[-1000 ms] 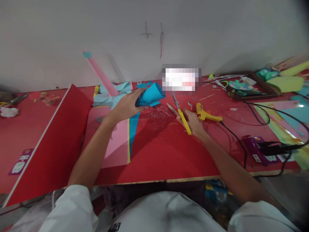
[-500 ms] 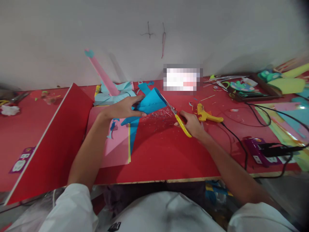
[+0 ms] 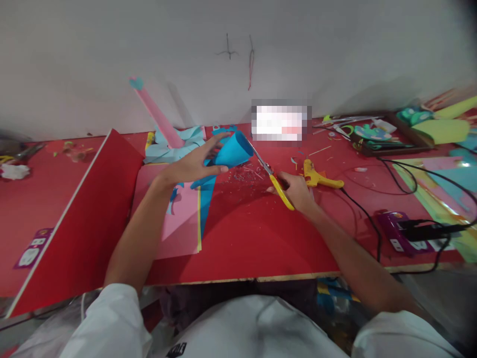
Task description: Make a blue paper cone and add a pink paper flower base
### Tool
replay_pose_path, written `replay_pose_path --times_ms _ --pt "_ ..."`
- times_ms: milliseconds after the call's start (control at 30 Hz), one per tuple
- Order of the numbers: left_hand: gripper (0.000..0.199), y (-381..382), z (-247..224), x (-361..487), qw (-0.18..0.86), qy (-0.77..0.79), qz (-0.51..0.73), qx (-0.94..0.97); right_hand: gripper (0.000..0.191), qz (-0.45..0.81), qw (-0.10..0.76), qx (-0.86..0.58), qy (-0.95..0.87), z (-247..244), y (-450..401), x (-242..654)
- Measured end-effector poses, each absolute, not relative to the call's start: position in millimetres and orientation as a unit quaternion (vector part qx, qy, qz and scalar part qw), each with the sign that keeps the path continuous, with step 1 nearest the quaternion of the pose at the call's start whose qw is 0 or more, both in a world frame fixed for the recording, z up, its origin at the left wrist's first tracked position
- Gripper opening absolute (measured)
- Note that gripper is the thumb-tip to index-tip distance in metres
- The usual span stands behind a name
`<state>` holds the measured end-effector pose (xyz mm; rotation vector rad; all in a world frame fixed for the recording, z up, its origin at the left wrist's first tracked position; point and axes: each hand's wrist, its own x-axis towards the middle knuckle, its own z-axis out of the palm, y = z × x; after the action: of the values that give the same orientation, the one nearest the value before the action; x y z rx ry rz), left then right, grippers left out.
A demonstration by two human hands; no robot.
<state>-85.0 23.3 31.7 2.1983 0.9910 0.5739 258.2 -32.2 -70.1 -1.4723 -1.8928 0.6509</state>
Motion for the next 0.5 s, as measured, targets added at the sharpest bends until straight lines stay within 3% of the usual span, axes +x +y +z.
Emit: replay_pose_path --times_ms 167,367,500 --pt "0.115 20.4 21.7 -68.5 0.219 0.438 0.251 0.835 0.075 0.241 0.323 -0.58 -0.708 -69.3 -31.3 257.7" --pt "0.083 23.5 11.4 -58.5 0.137 0.487 0.241 0.828 0.073 0.247 0.313 -0.597 -0.697 -66.1 -31.2 258.7" --pt "0.077 26.2 16.4 -63.0 0.147 0.489 0.242 0.825 0.063 0.257 0.295 -0.596 -0.701 -68.7 -30.4 260.6"
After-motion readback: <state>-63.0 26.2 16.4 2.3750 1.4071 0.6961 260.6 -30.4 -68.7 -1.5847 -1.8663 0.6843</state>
